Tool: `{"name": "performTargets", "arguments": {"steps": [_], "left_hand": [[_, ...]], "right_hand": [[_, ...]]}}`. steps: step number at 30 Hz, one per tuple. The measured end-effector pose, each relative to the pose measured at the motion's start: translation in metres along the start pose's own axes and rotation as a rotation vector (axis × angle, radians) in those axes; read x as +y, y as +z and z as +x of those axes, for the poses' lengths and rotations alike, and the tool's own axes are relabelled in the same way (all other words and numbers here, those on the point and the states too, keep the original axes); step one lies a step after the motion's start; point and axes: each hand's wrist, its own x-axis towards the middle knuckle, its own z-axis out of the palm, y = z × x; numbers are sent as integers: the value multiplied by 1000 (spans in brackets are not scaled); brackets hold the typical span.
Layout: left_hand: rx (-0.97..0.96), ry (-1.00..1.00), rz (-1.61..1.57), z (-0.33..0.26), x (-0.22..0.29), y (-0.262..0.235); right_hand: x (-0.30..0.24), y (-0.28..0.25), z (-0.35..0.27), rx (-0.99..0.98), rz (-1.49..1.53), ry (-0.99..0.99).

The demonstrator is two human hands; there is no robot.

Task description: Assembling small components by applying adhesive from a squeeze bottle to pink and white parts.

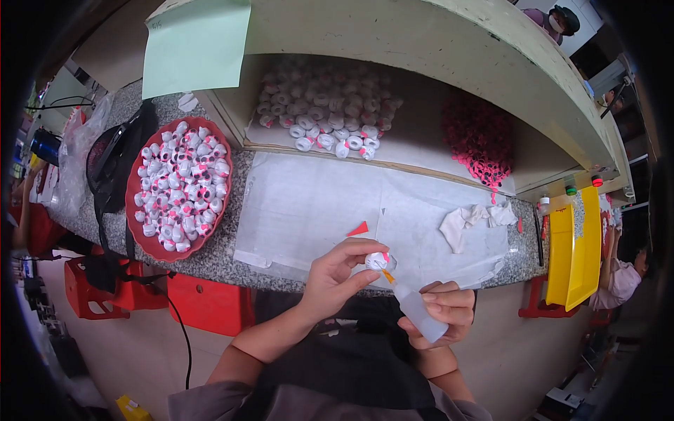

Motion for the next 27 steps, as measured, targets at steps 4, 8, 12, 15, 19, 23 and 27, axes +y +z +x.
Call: {"name": "performTargets", "arguments": {"steps": [4,8,12,15,19,23,27], "left_hand": [[-17,54,89,-1,1,0],[11,55,113,-2,-1,-1],[-8,68,127,0,-3,-2],[-12,74,105,1,-3,-3],[139,58,66,4,2,-13],[214,121,60,8,11,-26],[250,109,46,9,13,-23]], "right_hand": [[-1,2,0,7,27,-5],[-4,-3,-1,-3,7,27],[-2,-5,-1,27,-35,30],[0,-7,5,5,2,29],[19,-23,13,140,187,266],[82,-63,42,-93,-45,508],[153,-71,87,25,-64,583]]}}
